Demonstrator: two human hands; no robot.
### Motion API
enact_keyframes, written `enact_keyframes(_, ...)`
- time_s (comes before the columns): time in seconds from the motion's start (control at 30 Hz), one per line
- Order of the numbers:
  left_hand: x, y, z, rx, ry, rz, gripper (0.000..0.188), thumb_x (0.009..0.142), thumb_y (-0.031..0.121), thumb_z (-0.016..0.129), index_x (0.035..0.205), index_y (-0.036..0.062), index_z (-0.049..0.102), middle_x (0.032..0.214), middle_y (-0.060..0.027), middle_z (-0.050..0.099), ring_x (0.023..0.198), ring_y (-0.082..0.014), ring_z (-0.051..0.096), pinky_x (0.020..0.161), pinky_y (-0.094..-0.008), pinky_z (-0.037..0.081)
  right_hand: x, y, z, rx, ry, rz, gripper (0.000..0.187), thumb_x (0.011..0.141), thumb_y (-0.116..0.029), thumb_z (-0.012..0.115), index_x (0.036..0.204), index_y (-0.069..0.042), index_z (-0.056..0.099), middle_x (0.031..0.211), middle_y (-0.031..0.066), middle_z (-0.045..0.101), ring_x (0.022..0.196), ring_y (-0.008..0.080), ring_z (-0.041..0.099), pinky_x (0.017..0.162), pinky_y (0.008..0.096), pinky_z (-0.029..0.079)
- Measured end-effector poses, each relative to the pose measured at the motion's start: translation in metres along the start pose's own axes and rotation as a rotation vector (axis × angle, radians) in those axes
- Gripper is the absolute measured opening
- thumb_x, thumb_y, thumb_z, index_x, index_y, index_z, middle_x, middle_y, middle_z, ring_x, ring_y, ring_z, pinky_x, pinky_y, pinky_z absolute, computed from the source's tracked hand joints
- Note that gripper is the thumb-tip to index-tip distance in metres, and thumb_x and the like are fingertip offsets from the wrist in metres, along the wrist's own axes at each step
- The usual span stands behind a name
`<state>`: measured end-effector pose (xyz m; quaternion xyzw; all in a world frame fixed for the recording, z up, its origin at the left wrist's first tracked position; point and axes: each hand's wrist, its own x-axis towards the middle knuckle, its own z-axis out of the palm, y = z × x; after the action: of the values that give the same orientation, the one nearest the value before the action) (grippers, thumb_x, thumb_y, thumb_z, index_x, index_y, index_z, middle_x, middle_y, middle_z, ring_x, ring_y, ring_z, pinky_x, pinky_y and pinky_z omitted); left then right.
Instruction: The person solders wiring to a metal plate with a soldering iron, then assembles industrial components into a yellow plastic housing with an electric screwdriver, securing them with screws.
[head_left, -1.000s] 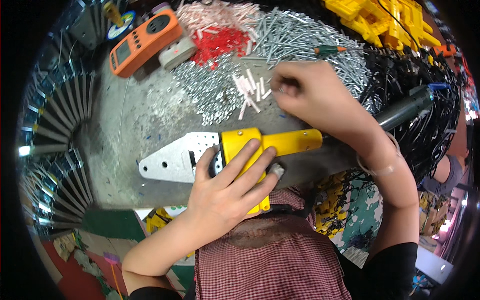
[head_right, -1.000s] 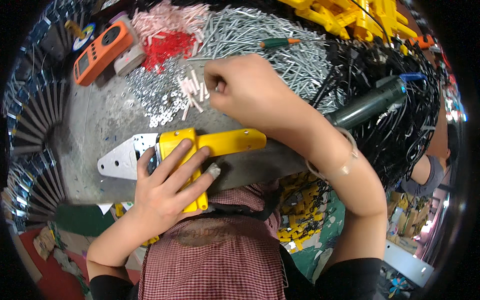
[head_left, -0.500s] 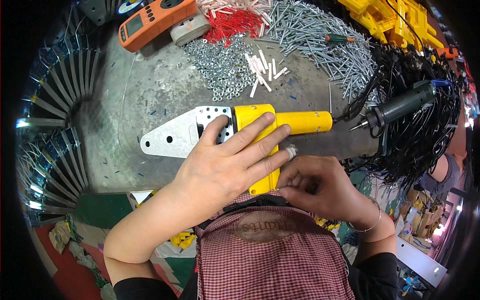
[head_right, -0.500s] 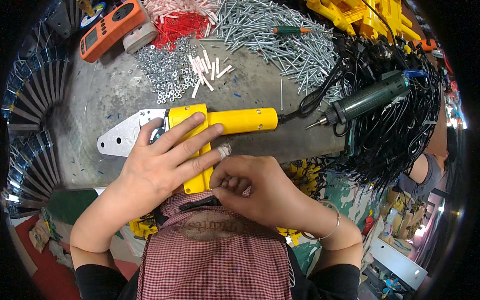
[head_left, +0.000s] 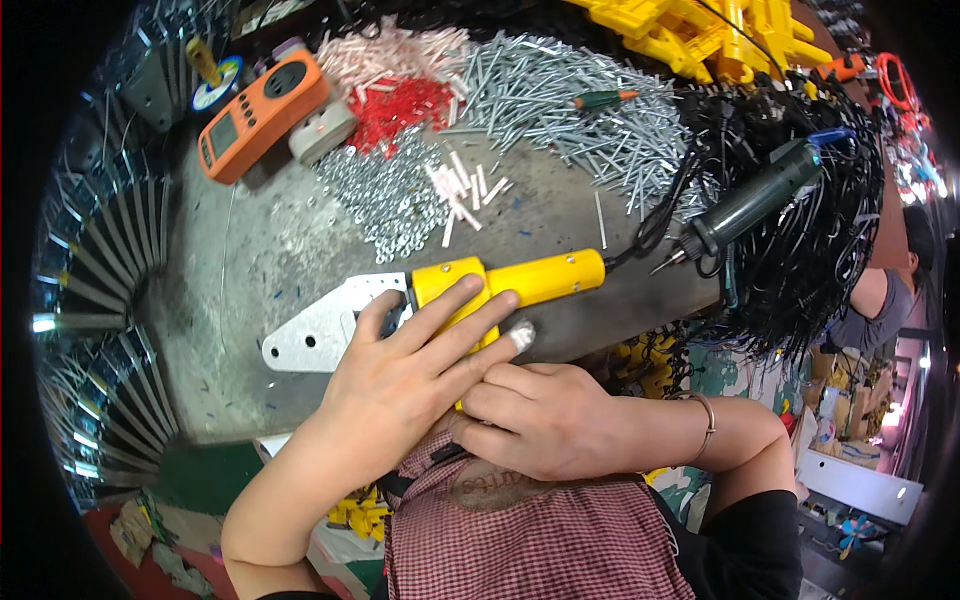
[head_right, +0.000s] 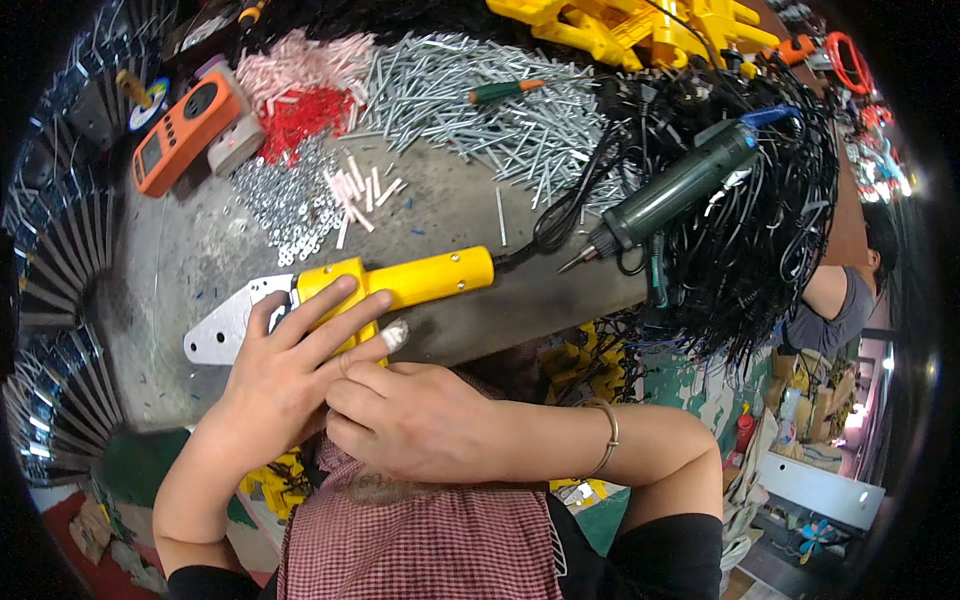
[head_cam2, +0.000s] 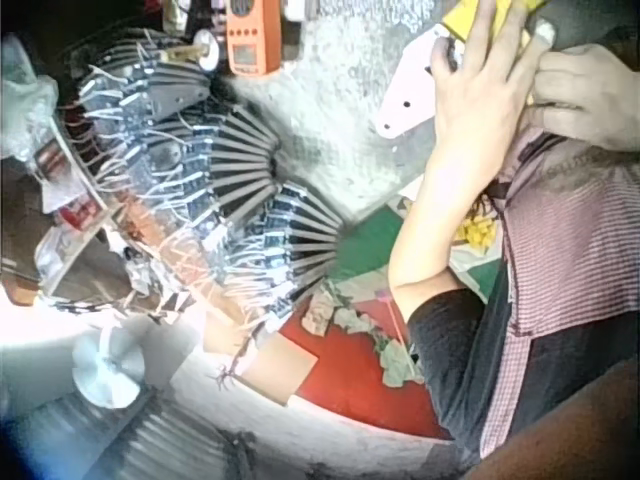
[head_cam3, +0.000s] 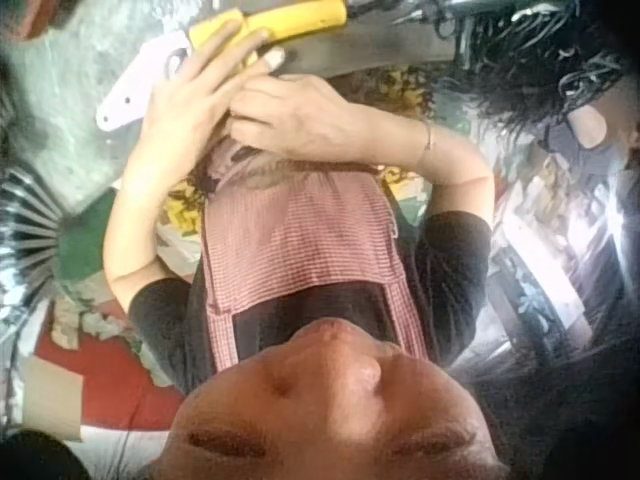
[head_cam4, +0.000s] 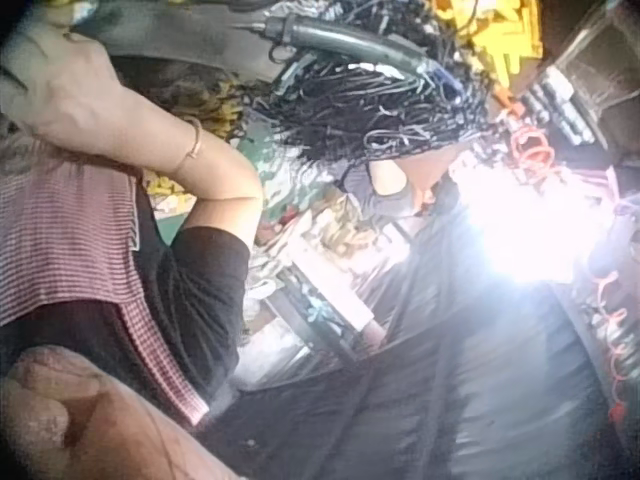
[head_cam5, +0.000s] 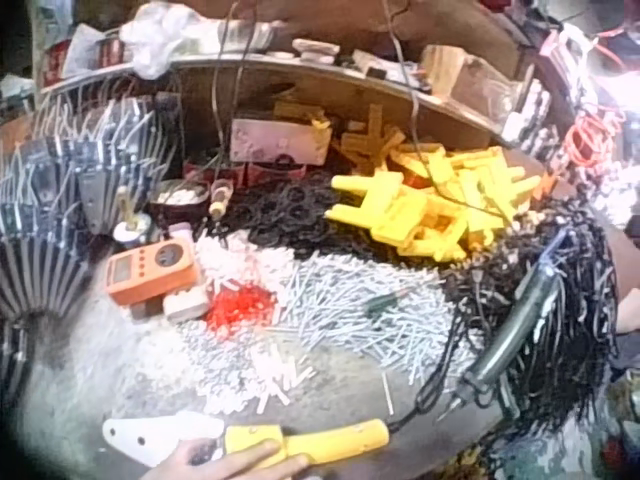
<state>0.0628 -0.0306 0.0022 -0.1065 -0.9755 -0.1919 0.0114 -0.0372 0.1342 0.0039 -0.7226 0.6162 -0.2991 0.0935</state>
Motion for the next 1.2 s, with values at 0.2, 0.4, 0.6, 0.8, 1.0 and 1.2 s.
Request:
enact_keyframes(0.2, 0.002, -0.003, -0.01, -0.084, -0.103, 0.007, 0.075, 0.057, 0.04, 0.077, 0.124, 0.014, 0.057, 0.145, -0.0011, 0.045, 0.132, -0.0277, 0.042, 0.097, -0.0529, 0.032, -0.015, 0.05, -0.064, -0.158, 0.077, 0.466, 0.017, 0.075, -0.022, 0.067, 0.08, -0.006, 0.063, 0.08, 0.0043, 0.059, 0.073, 0.0218, 0.062, 0.06, 0.0337, 0.052)
enact_keyframes(0.4, 0.008, 0.0, -0.005, -0.069, 0.066, -0.034, 0.066, 0.061, 0.032, 0.076, 0.124, 0.0175, 0.06, 0.137, 0.0019, 0.053, 0.125, -0.0203, 0.049, 0.089, -0.0512, 0.033, -0.016, 0.107, -0.072, -0.65, -0.308, 0.658, 0.021, 0.077, -0.026, 0.065, 0.076, -0.005, 0.064, 0.079, 0.0096, 0.061, 0.069, 0.0299, 0.063, 0.061, 0.04, 0.052)
enact_keyframes(0.6, 0.036, 0.008, 0.001, -0.017, 0.33, -0.018, 0.052, 0.058, 0.006, 0.072, 0.109, 0.0091, 0.068, 0.093, -0.0069, 0.069, 0.09, -0.025, 0.064, 0.072, -0.0357, 0.046, -0.002, 0.127, -0.072, -0.601, 0.078, 0.624, 0.015, 0.072, -0.018, 0.065, 0.079, -0.005, 0.062, 0.081, 0.0083, 0.059, 0.072, 0.0279, 0.063, 0.061, 0.0375, 0.052)
enact_keyframes(0.8, 0.047, 0.006, 0.0, -0.036, 0.353, -0.019, 0.047, 0.059, -0.003, 0.066, 0.105, 0.0038, 0.068, 0.092, -0.0099, 0.068, 0.082, -0.0251, 0.064, 0.067, -0.0335, 0.053, -0.001, 0.147, -0.067, -0.788, 0.022, 0.54, 0.012, 0.07, -0.009, 0.066, 0.08, -0.005, 0.061, 0.084, 0.0087, 0.062, 0.076, 0.0256, 0.066, 0.062, 0.035, 0.054)
enact_keyframes(1.0, 0.051, 0.006, 0.013, 0.178, 0.574, -0.083, 0.046, 0.065, 0.003, 0.065, 0.111, 0.0036, 0.065, 0.102, -0.0132, 0.065, 0.07, -0.0193, 0.062, 0.056, -0.028, 0.052, 0.016, 0.063, -0.074, -0.468, -0.231, 0.515, 0.02, 0.073, -0.009, 0.06, 0.091, -0.001, 0.057, 0.086, 0.0118, 0.062, 0.084, 0.0245, 0.064, 0.062, 0.0339, 0.054)
enact_keyframes(1.2, 0.054, 0.005, 0.01, 0.145, 0.501, -0.001, 0.052, 0.064, -0.001, 0.064, 0.115, -0.0064, 0.06, 0.079, -0.0093, 0.065, 0.059, -0.018, 0.054, 0.049, -0.0265, 0.045, 0.005, 0.038, -0.053, -0.213, 0.12, 0.368, 0.017, 0.073, -0.009, 0.061, 0.087, -0.001, 0.055, 0.085, 0.0117, 0.054, 0.079, 0.0263, 0.058, 0.061, 0.035, 0.051)
